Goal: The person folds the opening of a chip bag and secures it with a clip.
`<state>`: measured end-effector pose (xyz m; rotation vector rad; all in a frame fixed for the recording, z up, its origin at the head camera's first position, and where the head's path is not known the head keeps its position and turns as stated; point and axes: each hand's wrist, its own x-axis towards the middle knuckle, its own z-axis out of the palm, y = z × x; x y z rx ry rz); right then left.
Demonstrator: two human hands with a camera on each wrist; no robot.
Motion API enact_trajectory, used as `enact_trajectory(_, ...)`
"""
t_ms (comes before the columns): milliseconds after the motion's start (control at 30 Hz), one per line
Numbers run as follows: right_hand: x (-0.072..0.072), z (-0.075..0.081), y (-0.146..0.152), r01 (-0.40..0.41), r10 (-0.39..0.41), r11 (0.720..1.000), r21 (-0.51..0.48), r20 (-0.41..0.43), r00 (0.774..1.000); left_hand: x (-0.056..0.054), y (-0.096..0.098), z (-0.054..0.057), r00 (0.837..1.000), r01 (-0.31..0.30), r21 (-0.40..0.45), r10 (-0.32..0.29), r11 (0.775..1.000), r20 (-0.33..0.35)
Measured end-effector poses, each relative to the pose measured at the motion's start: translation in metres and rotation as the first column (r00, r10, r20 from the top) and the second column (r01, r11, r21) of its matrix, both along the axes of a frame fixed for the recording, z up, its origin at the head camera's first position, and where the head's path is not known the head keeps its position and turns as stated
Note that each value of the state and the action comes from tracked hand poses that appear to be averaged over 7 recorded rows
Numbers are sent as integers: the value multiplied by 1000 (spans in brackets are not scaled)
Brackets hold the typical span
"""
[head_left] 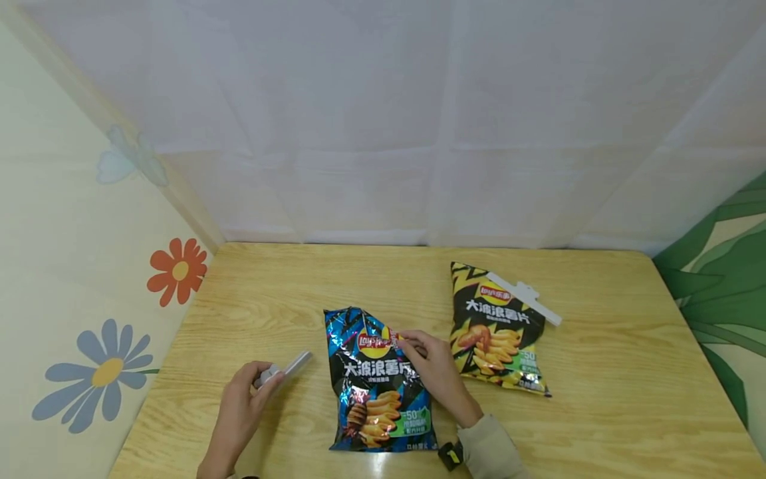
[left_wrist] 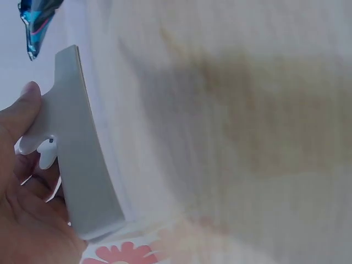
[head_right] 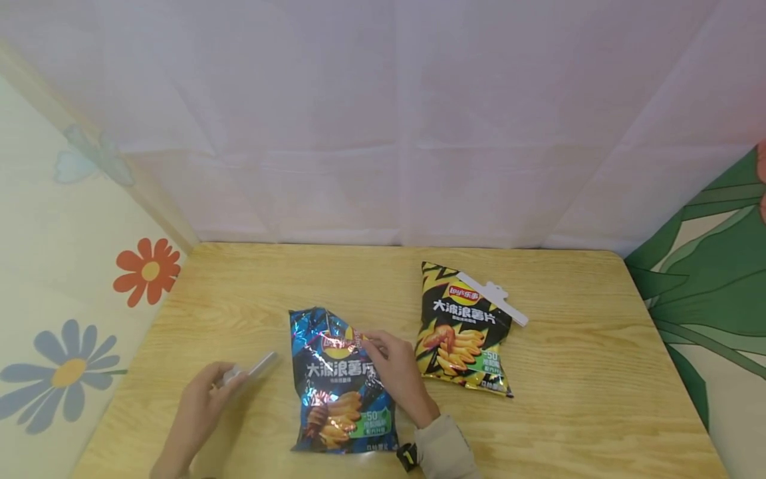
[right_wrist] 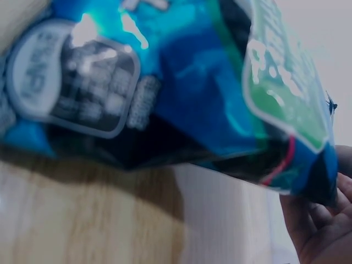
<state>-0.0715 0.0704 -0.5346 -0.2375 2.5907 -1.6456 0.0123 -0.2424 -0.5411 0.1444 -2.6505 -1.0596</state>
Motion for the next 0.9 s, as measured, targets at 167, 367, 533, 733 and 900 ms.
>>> enact_trajectory(167,0,-1,0,3,-3,1000,5,-5,1000,-7,3,7,997,11,-28,-13,1000,-72)
enact_trajectory(367,0,-1,1,-12,12,1000,-9,-29,1000,-12,7,16,998,15,-35,-17,999,-57)
enact_trajectory(533,-1,-1,0,-13,13,1000,-6,-19,1000,-17,10,22,999,23,-30,-25,999,-41)
enact_trajectory(733,-1,-2,1,-12,13,1000,11,-26,1000,-21,12,25,992,41,-64,-48,997,-120)
enact_trajectory(900,-1,-2,0,-11,11,1000,16,-38,999,-25,15,29,987,54,-86,-66,995,-147)
